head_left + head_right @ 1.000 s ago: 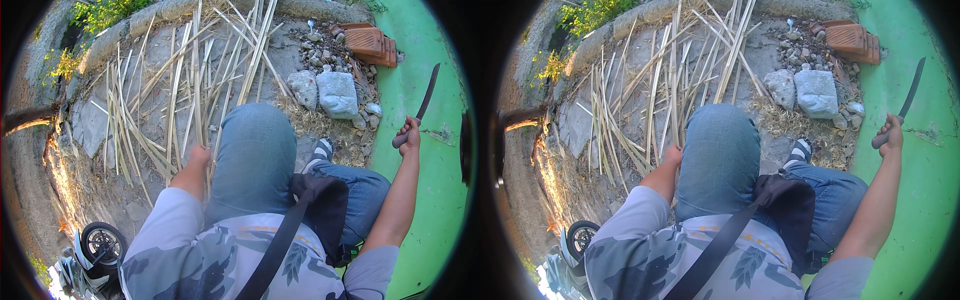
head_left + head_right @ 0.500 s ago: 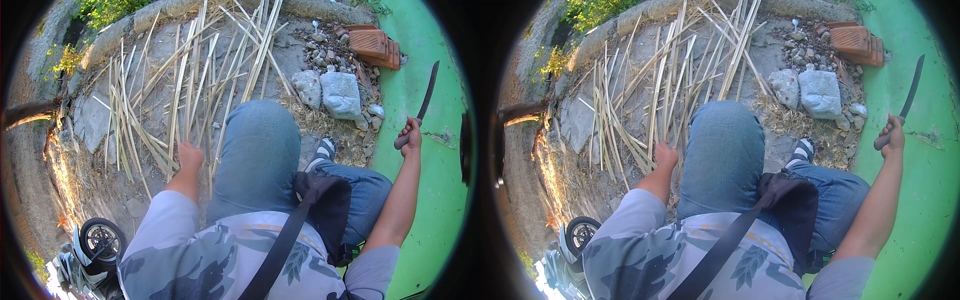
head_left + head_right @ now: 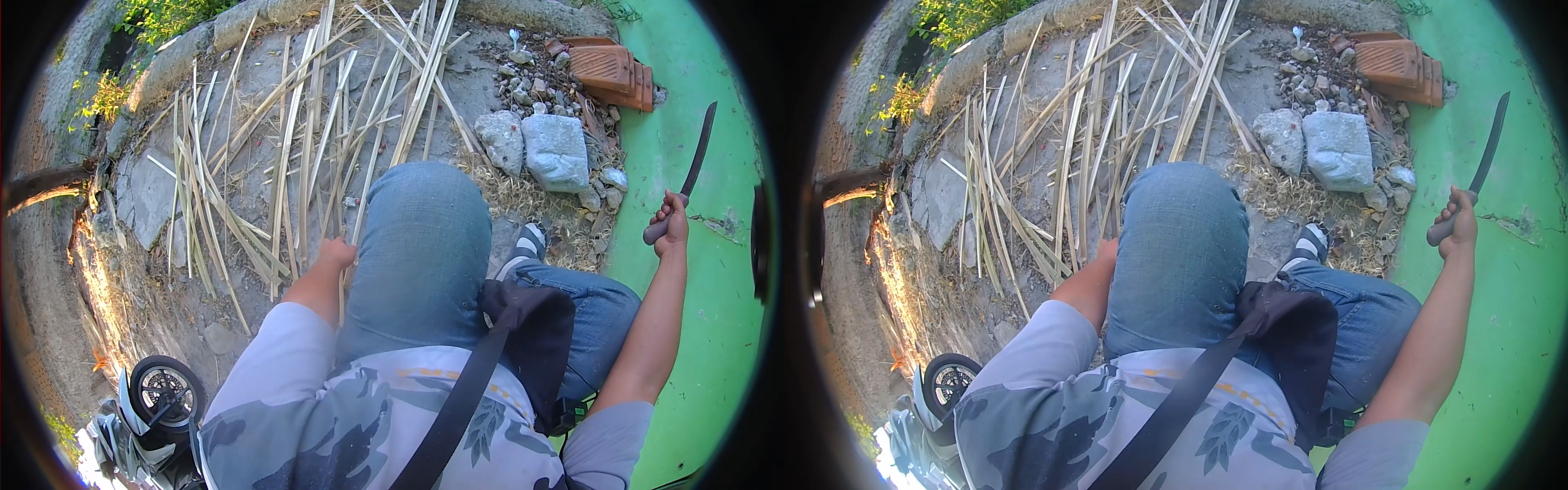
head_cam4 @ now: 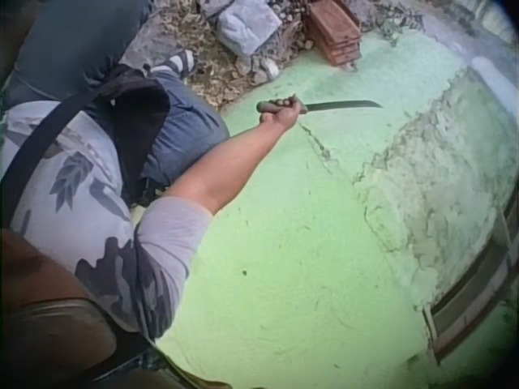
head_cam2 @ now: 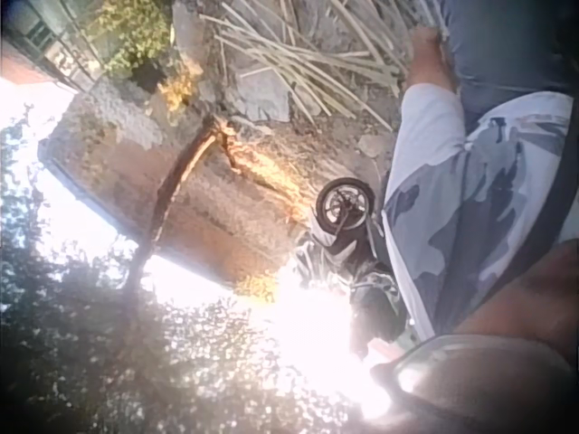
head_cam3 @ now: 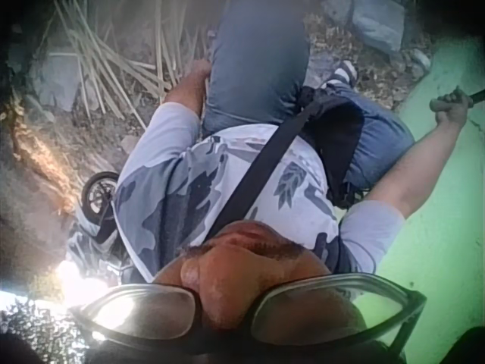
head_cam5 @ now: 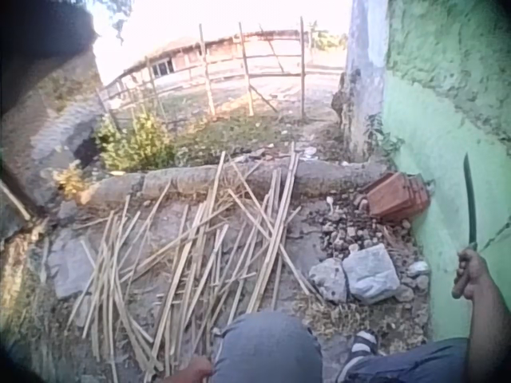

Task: The person scrapes and thins bamboo strips along their length using a machete.

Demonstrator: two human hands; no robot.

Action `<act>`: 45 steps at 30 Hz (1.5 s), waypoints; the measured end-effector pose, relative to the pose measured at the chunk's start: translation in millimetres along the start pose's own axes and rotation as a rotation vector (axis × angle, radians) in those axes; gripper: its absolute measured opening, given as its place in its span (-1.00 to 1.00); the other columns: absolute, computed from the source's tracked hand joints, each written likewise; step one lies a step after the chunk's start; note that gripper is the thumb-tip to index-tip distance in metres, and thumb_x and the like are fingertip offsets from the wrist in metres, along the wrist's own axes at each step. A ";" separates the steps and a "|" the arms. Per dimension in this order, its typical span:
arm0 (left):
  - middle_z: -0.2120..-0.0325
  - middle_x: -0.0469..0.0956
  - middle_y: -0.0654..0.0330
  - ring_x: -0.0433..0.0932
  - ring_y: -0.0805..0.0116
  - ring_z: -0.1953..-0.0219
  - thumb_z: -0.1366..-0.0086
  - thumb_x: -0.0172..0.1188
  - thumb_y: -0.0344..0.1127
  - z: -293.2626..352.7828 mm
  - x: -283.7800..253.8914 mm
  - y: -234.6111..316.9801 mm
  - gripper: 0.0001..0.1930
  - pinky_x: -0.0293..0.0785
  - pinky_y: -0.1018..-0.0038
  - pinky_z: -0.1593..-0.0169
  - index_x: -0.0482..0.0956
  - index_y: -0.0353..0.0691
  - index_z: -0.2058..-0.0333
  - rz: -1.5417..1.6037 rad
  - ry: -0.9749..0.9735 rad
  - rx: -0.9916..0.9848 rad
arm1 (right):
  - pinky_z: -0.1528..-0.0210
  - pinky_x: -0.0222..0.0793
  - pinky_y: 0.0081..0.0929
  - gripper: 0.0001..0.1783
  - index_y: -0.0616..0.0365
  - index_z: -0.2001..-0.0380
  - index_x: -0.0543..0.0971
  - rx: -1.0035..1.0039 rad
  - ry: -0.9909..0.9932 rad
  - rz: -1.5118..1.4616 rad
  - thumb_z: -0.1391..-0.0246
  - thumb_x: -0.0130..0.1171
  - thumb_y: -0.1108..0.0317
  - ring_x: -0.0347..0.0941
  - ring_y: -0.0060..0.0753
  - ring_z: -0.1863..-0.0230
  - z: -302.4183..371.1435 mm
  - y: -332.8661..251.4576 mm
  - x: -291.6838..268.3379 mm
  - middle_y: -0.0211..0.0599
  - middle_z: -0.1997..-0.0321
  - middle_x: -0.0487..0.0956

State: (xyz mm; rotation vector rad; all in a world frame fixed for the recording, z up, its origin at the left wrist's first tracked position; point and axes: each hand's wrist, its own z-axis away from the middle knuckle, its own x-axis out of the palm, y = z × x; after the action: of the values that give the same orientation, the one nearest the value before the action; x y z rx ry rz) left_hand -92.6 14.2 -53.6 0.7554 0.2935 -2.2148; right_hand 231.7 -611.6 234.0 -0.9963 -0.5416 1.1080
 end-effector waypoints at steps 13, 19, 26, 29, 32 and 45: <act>0.08 0.36 -0.17 0.45 -0.12 0.05 -0.11 0.05 -0.53 40.8 4.1 -38.2 -0.60 0.42 0.15 -0.04 0.55 -0.15 0.04 0.296 0.594 0.250 | 0.48 0.17 -0.59 -0.75 -0.11 0.42 0.46 -0.013 -0.002 0.071 0.00 0.35 0.13 0.21 -0.71 0.59 6.1 0.3 11.1 -0.70 0.62 0.29; 0.15 0.50 -0.19 0.48 -0.20 0.06 -0.13 -0.01 -0.47 45.5 -19.3 -54.3 -0.47 0.41 0.11 -0.04 0.38 -0.22 -0.14 0.492 0.609 0.185 | 0.50 0.16 -0.61 -0.75 -0.11 0.43 0.46 -0.021 -0.032 0.084 -0.01 0.34 0.11 0.21 -0.73 0.60 7.6 0.7 10.2 -0.70 0.61 0.29; 0.22 0.57 -0.27 0.55 -0.22 0.14 -0.32 0.01 -0.12 77.8 -73.7 -64.3 -0.59 0.43 0.11 0.02 0.57 -0.39 0.13 0.650 0.380 0.066 | 0.51 0.18 -0.62 -0.75 -0.11 0.43 0.45 -0.036 -0.063 0.073 -0.02 0.33 0.13 0.22 -0.74 0.61 9.5 1.8 16.0 -0.70 0.62 0.32; 0.34 0.60 -0.21 0.57 -0.21 0.19 -0.41 -0.06 0.04 107.3 -106.6 -66.3 -0.49 0.43 0.11 0.08 0.59 -0.37 0.27 0.328 0.634 0.068 | 0.51 0.18 -0.62 -0.76 -0.11 0.44 0.45 -0.046 -0.080 0.042 -0.01 0.33 0.14 0.23 -0.74 0.61 9.0 0.9 15.6 -0.70 0.62 0.32; 0.34 0.59 -0.22 0.57 -0.21 0.21 -0.42 -0.08 0.03 131.8 -121.0 -76.1 -0.50 0.42 0.10 0.11 0.58 -0.38 0.29 0.329 0.652 0.174 | 0.51 0.18 -0.62 -0.77 -0.11 0.44 0.46 -0.039 -0.089 0.002 -0.01 0.33 0.14 0.23 -0.74 0.61 9.1 -0.5 15.4 -0.71 0.62 0.32; 0.70 0.19 0.48 0.12 0.62 0.71 -0.44 0.04 -0.02 279.6 -208.1 -169.0 -0.69 0.05 0.55 0.64 0.52 -0.14 0.30 1.098 0.064 -0.031 | 0.56 0.16 -0.61 -0.76 -0.15 0.50 0.42 -0.003 -0.134 -0.081 -0.06 0.29 0.14 0.20 -0.74 0.65 13.2 1.6 28.3 -0.74 0.66 0.30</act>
State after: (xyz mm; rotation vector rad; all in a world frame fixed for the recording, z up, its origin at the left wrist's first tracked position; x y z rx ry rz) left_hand -224.2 134.2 290.4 0.7207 -0.0691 -1.1458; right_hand 231.4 -580.4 236.0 -0.8992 -0.6865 1.1067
